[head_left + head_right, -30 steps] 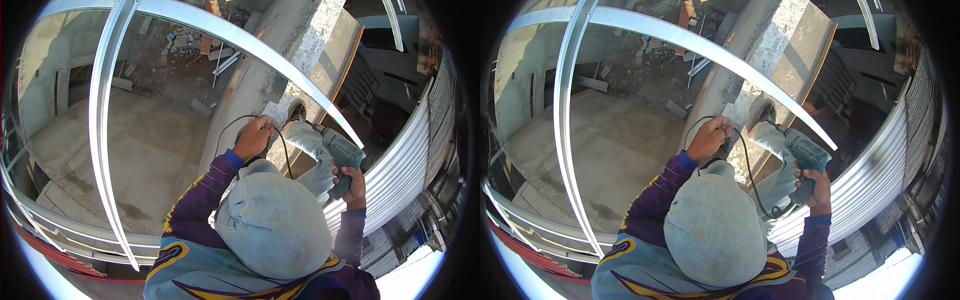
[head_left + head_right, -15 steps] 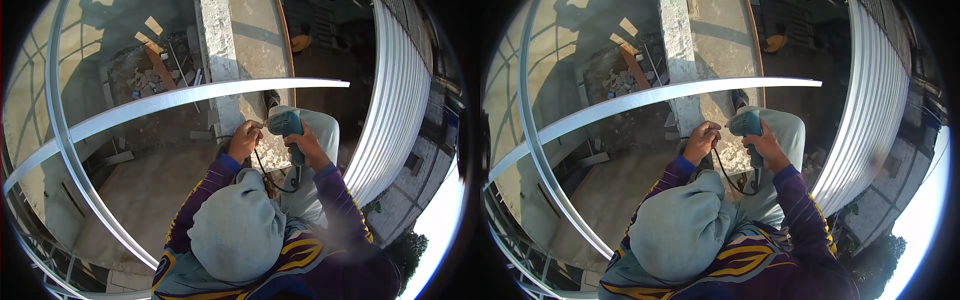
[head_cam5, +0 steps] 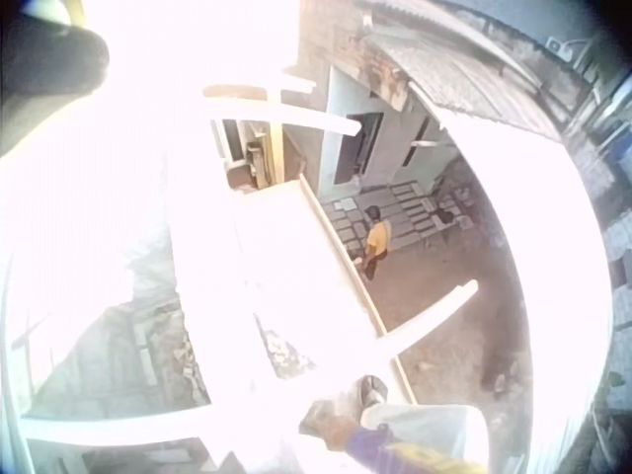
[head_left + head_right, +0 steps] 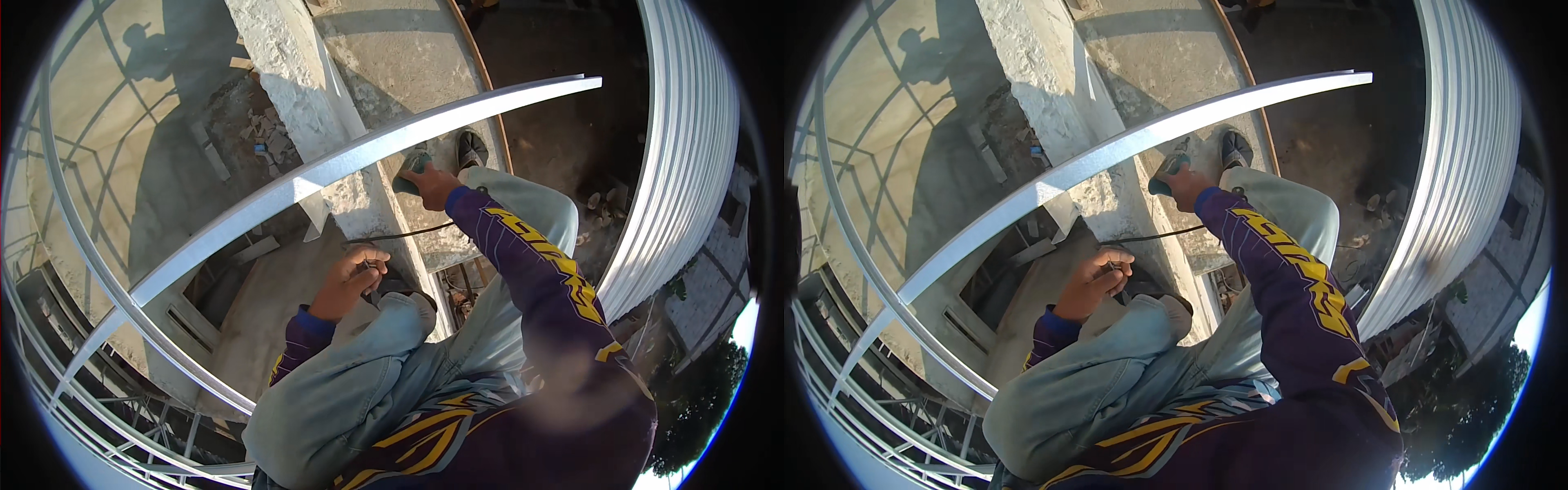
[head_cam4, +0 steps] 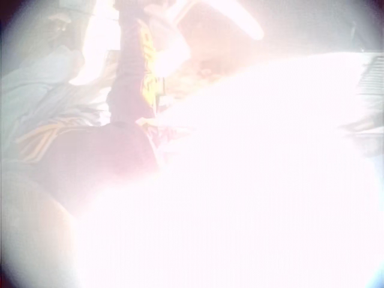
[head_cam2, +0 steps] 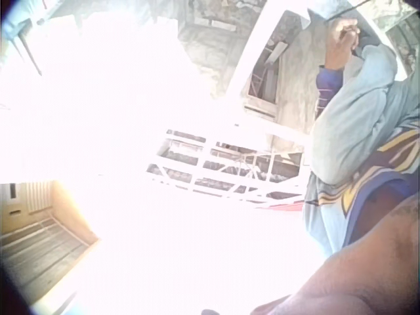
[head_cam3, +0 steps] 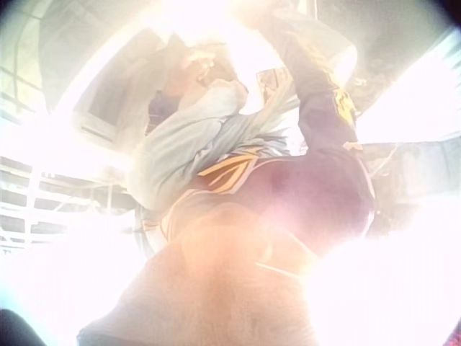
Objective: Installing metal framing for a roof using a power drill.
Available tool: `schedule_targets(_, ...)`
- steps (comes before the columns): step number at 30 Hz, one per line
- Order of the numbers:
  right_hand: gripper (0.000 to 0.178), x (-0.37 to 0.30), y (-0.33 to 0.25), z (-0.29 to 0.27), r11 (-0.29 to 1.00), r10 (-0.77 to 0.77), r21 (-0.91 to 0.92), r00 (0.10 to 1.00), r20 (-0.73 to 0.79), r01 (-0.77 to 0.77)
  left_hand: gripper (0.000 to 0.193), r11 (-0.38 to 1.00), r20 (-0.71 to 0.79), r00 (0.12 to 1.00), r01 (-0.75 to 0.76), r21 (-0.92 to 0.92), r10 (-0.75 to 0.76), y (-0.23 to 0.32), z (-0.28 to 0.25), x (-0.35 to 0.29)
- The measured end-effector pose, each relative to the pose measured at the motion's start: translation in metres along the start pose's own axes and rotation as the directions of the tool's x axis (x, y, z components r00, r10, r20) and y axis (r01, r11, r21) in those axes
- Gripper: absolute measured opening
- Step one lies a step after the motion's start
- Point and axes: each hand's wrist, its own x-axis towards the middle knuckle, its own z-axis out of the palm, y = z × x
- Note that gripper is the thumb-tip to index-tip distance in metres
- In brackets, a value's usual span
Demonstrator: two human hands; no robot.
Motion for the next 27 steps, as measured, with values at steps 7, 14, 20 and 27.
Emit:
schedule_targets(7,0.040,0.067,0.058,0.063,0.787,-0.274,-0.611,0.934,-0.228,0.082,0.030,0.996,0.011,0.996,0.090,0.003,-0.090,0.008,0.015,-0.011)
schedule_targets(14,0.042,0.107,0.075,0.080,0.854,-0.506,-0.371,0.750,-0.426,0.365,0.024,0.994,-0.097,0.989,0.105,-0.031,-0.107,-0.003,0.011,-0.013)
schedule_targets(20,0.041,0.108,0.086,0.075,0.759,-0.381,-0.599,0.920,-0.090,0.255,0.016,0.974,-0.202,0.977,-0.026,0.225,0.073,-0.002,0.017,-0.005)
schedule_targets(27,0.036,0.005,0.057,-0.026,0.878,0.105,0.405,0.927,0.359,-0.256,0.021,0.652,-0.113,0.729,-0.518,0.554,0.675,-0.042,0.035,0.061)
